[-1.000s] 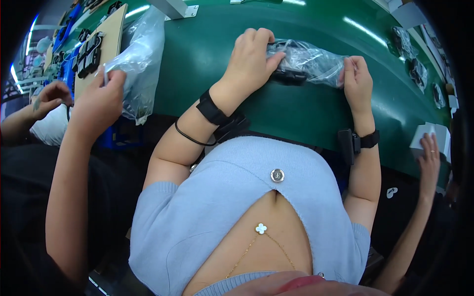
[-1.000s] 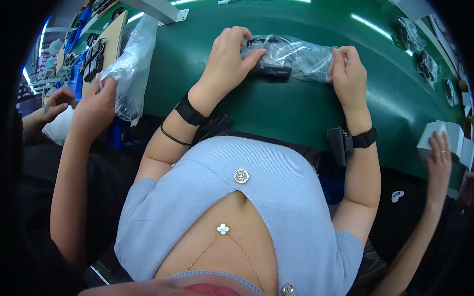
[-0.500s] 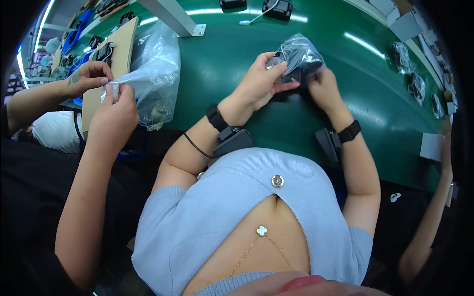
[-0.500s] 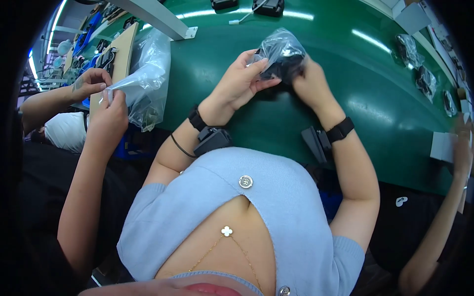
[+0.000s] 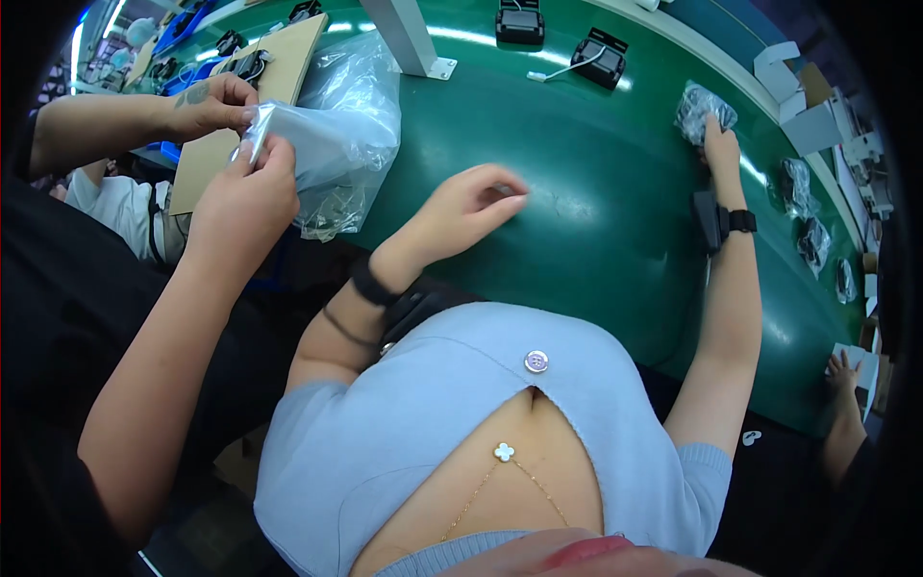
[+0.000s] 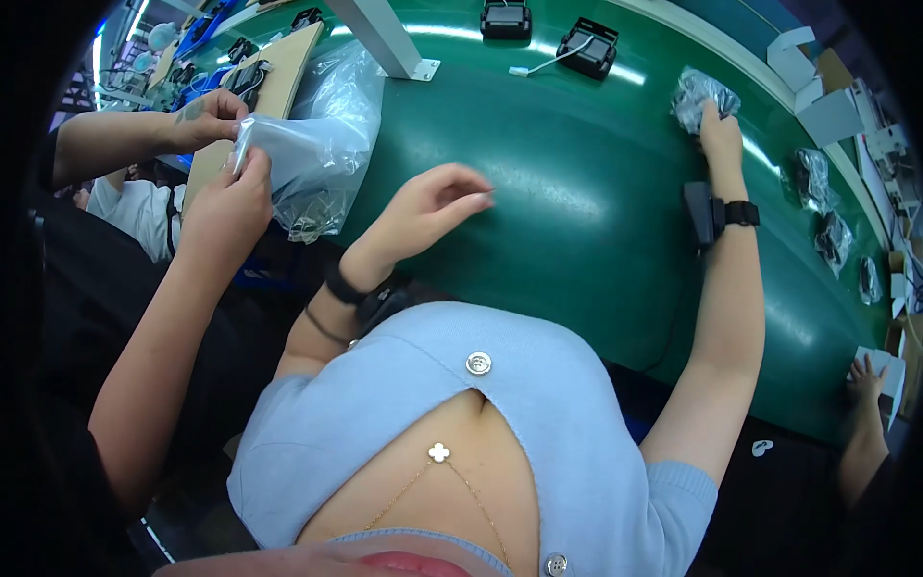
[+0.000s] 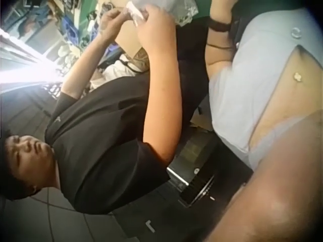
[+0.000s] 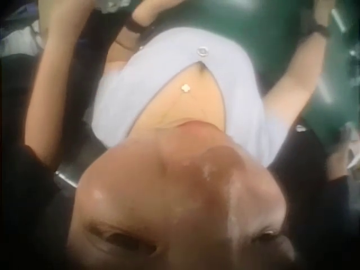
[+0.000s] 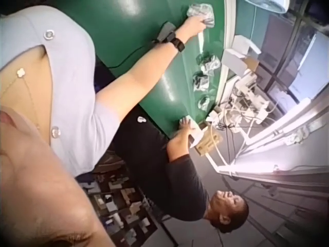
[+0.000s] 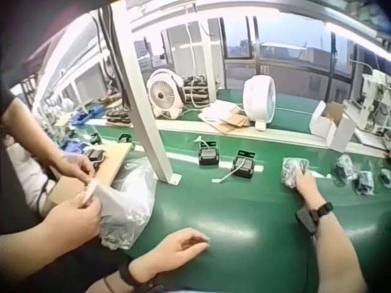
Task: The person packages black electronic devices by hand, picking up each device, sliding it into a plastic bag, and setting it aside on the green table. The person repeats this process, occasionally separating a new bag from a stack or picking up a device from a box.
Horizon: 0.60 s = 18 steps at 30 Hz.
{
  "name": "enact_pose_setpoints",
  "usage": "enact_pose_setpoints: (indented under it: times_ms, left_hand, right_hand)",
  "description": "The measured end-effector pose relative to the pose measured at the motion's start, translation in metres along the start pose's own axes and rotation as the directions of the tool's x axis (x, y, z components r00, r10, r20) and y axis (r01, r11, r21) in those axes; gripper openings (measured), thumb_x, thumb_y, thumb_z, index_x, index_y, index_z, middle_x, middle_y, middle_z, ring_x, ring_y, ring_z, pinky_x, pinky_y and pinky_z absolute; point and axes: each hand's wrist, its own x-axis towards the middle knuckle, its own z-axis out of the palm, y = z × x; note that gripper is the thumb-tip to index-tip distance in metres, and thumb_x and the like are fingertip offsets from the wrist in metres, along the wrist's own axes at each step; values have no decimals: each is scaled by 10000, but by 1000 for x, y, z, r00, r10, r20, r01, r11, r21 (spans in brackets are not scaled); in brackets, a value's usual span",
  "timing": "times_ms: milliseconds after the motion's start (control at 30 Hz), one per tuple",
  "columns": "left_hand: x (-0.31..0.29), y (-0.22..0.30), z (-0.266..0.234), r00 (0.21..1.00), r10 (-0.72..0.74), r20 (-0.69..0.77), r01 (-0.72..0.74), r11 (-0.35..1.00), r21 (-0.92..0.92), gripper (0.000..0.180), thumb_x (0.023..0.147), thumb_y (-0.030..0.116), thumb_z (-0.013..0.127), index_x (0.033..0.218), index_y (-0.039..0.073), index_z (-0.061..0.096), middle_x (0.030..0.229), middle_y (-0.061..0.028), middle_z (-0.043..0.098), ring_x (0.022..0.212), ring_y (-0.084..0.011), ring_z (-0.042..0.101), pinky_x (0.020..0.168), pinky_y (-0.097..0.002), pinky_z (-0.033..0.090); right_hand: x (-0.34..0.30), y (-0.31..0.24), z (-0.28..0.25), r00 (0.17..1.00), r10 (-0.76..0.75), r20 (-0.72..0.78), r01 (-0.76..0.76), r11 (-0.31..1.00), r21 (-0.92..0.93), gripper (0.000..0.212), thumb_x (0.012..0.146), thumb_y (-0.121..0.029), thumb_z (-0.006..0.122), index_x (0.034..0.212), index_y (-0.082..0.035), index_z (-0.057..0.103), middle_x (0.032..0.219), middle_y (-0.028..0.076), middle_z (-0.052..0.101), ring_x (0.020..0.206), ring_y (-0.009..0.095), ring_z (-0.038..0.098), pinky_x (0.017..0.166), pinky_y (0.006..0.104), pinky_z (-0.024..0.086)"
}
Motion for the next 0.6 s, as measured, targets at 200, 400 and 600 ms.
enact_pose_setpoints:
  times_ms: [200, 400, 600]
  left_hand:
    - [-66, -28, -25, 967, -104, -233, 86, 992, -88, 119, 908, 46, 534, 1000, -20, 570, 945, -60, 597, 880, -108, 594, 809, -237, 476]
    - [-56, -20, -4, 957, 8, -290, 80, 954, 290, 65, 871, 28, 560, 902, -12, 600, 886, -68, 602, 803, -120, 590, 713, -230, 466]
    - [-59, -21, -9, 953, 164, -256, -49, 914, 404, 40, 830, 7, 582, 855, -4, 612, 850, -87, 603, 747, -157, 586, 638, -237, 446]
  right_hand:
    - [-22, -50, 49, 349, -912, 217, 787, 159, -596, 360, 776, -9, 501, 1126, -47, 577, 1090, 174, 585, 1014, 333, 556, 864, 389, 466]
    - [-46, -76, 160, 291, -754, 588, 917, 46, -396, 424, 765, 71, 479, 1127, -123, 582, 1119, 164, 567, 1024, 321, 566, 856, 384, 483]
    - [-18, -100, 162, 338, -639, 691, 927, 100, -361, 257, 818, -13, 519, 1040, -123, 590, 943, 135, 629, 865, 301, 618, 747, 365, 511]
